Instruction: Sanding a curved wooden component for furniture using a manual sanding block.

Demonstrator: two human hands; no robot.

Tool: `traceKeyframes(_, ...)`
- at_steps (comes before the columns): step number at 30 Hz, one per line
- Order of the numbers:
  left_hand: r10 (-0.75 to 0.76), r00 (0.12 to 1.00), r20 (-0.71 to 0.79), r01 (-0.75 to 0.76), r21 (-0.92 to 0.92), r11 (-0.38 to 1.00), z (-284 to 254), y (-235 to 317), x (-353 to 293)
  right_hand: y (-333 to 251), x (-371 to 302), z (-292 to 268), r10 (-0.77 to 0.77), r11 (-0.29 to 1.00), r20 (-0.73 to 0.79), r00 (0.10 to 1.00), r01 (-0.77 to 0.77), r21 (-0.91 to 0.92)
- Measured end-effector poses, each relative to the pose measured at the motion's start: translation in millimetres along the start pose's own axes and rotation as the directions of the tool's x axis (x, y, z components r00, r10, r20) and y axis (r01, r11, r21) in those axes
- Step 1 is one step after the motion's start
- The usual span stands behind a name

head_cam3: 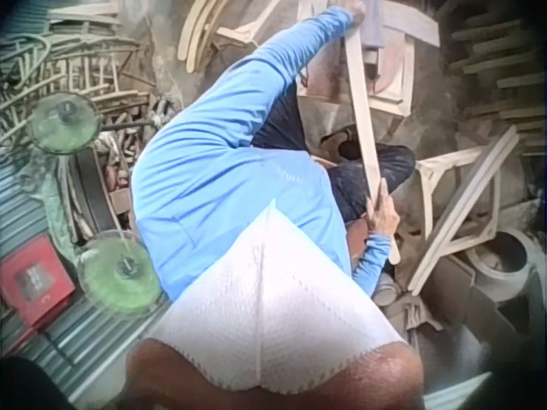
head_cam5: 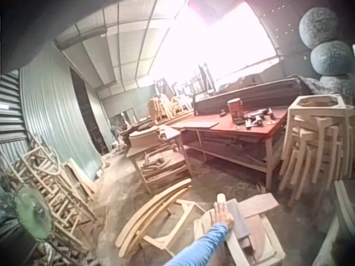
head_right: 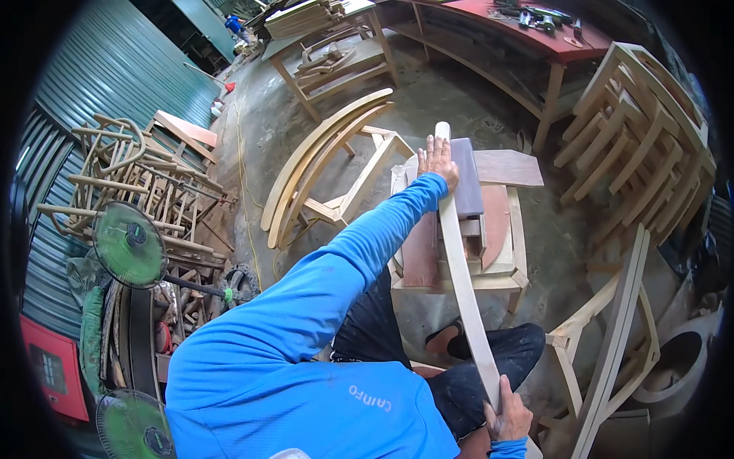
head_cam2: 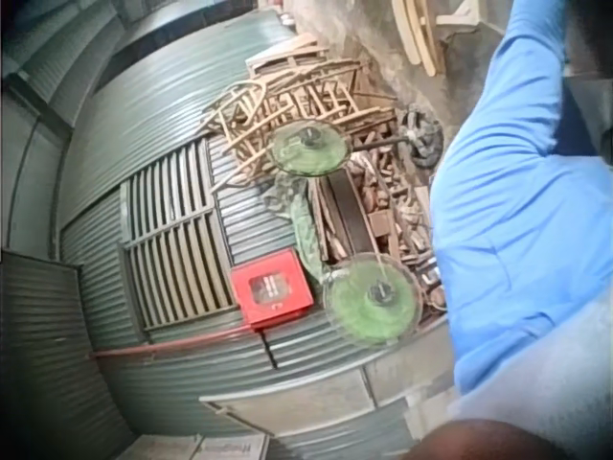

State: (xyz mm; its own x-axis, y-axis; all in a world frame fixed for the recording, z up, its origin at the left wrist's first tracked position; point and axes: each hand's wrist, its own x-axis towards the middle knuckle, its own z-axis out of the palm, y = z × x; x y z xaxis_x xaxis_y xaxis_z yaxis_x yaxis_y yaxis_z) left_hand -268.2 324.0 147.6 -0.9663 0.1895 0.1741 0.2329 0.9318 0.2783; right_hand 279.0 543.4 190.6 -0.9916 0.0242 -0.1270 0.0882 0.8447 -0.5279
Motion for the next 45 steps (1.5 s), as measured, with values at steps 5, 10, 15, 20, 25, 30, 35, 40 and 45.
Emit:
traceKeyframes(5,0.044,0.998,0.056,-0.04,-0.056,0.998,2.7,44.0,-88.3,35.3,-86.3,29.1,0.016,0.999,-0.057,0.998,-0.014,0.032)
traceKeyframes(10,0.053,0.998,0.027,-0.051,-0.068,0.996,-3.5,55.1,-103.9,21.7,-105.0,29.7,0.17,0.985,0.097,0.981,-0.173,0.026)
traceKeyframes(15,0.024,1.0,0.004,-0.024,-0.051,0.998,10.8,4.2,-35.5,-1.9,-40.3,20.6,0.027,1.0,-0.049,0.998,-0.027,0.0)
traceKeyframes(20,0.057,0.996,0.069,-0.053,-0.056,0.997,24.0,31.8,-83.9,12.7,-87.7,20.1,0.079,0.996,-0.019,0.997,-0.079,-0.048)
traceKeyframes(25,0.056,0.996,0.063,-0.051,-0.073,0.996,4.8,52.6,-114.4,2.9,-104.7,5.7,0.154,0.988,0.07,0.986,-0.152,-0.026)
traceKeyframes(30,0.071,0.996,-0.044,-0.074,-0.063,0.995,11.8,32.4,-42.0,1.7,-37.0,0.7,0.023,0.998,0.007,1.0,-0.023,-0.055)
traceKeyframes(35,0.05,0.998,0.028,-0.053,0.106,0.993,34.5,2.0,26.2,-3.1,15.9,15.4,-0.071,0.992,-0.05,0.996,0.065,-0.109)
traceKeyframes(40,0.03,0.999,0.015,-0.028,-0.106,0.994,17.1,0.4,76.1,-45.5,62.4,12.2,-0.016,0.988,-0.047,0.999,0.008,-0.157)
traceKeyframes(45,-0.049,0.999,-0.001,0.048,-0.141,0.989,7.1,-6.0,107.4,-62.8,120.1,22.7,0.041,0.991,-0.057,0.998,-0.048,-0.123)
